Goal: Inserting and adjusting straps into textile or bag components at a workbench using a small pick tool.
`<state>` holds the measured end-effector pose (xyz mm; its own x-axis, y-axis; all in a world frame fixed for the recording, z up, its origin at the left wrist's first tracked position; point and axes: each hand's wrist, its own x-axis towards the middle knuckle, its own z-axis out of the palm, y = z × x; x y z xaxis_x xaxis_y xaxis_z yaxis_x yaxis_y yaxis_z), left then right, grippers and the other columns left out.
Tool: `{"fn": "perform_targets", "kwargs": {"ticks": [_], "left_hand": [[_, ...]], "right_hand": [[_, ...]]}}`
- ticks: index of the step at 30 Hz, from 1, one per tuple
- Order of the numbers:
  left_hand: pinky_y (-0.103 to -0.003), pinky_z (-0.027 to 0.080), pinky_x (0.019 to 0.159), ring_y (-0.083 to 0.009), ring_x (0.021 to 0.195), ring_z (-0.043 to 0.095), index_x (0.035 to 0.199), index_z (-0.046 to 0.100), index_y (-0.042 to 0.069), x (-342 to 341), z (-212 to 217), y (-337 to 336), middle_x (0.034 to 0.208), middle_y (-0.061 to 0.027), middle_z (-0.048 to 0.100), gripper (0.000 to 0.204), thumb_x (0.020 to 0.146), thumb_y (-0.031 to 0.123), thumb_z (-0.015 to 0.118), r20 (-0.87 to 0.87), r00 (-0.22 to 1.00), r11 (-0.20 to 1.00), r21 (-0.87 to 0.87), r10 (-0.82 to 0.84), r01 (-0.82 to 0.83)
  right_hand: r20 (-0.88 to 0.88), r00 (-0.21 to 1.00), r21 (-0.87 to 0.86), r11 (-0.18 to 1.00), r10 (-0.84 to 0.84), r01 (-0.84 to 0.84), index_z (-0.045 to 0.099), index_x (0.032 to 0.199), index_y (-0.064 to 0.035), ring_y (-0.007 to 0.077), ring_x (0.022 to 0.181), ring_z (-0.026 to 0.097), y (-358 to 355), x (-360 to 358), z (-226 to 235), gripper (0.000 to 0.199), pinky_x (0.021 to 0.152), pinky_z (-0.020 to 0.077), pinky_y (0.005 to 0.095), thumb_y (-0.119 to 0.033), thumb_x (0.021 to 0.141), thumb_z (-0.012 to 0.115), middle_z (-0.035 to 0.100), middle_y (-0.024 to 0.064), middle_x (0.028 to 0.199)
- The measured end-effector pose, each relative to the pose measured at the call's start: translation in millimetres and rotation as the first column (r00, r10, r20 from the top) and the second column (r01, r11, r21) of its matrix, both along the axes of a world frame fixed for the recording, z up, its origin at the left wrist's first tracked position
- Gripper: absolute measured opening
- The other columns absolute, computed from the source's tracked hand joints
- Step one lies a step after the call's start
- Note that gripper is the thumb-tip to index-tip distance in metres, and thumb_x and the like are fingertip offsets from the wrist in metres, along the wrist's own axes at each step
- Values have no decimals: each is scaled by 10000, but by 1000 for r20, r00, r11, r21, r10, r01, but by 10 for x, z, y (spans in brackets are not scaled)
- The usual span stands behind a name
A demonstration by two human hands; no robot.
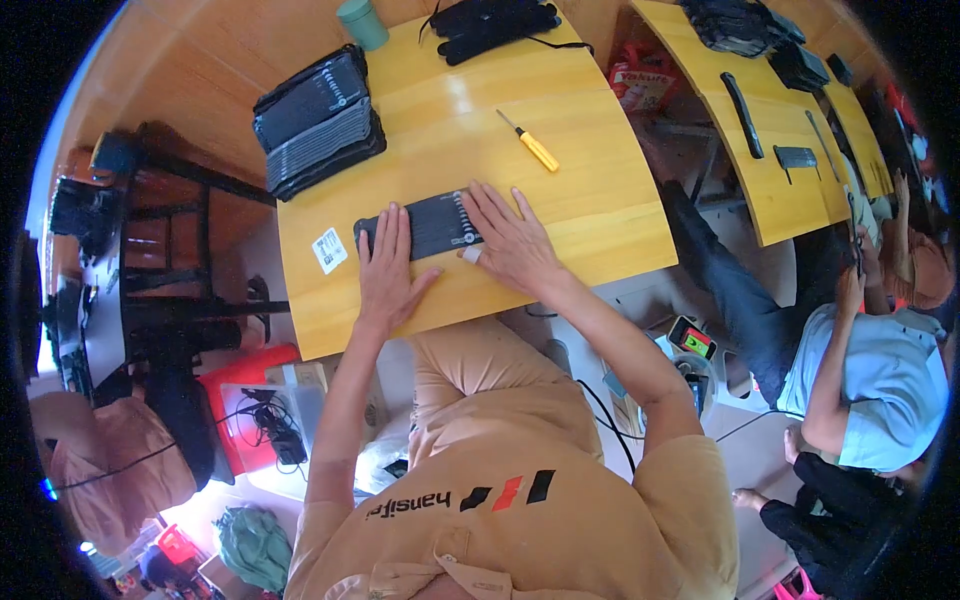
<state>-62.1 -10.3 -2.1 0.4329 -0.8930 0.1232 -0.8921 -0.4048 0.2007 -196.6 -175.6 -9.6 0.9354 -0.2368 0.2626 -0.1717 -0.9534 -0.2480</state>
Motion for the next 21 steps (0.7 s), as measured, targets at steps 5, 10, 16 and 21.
{"fn": "perform_targets", "kwargs": {"ticks": [5, 10, 16, 21], "left_hand": [[-462, 114, 1058, -271, 1330, 157, 1378, 147, 9, 36, 22, 2, 1440, -135, 163, 871, 764, 481, 546, -63, 998, 1000, -10, -14, 13], [-468, 135, 1048, -278, 1319, 185, 1365, 175, -14, 27, -47, 57, 1430, -151, 183, 892, 753, 529, 531, -18, 1000, 1000, -26, -17, 16], [-465, 145, 1048, -322, 1307, 203, 1353, 211, -12, -8, 16, 319, 1404, -199, 217, 804, 744, 304, 629, -84, 990, 922, -362, 114, -137], [-424, 301, 930, -329, 1114, 403, 1187, 401, -27, -340, -31, 898, 1193, -214, 431, 452, 791, 115, 564, -189, 951, 771, -557, 244, -309]], "right_hand": [[-100, 994, 15, 999, -32, 34, 254, 1347, -35, 227, 1309, 223, -2, -16, 33, 707, 1050, 156, 473, -456, 823, 476, 237, 116, 1411], [-105, 994, 25, 1000, -16, 19, 232, 1357, -42, 224, 1320, 196, 26, -29, 14, 706, 1059, 131, 470, -441, 828, 478, 200, 115, 1427], [137, 991, 112, 994, 1, -16, 370, 1251, -23, 284, 1177, 365, 28, -310, 152, 602, 962, 298, 440, -364, 790, 553, 375, 157, 1265], [158, 903, 84, 905, 400, -416, 571, 778, -30, 270, 678, 508, 513, -1429, -18, 172, 631, 437, 388, -194, 734, 597, 494, 91, 721]]}}
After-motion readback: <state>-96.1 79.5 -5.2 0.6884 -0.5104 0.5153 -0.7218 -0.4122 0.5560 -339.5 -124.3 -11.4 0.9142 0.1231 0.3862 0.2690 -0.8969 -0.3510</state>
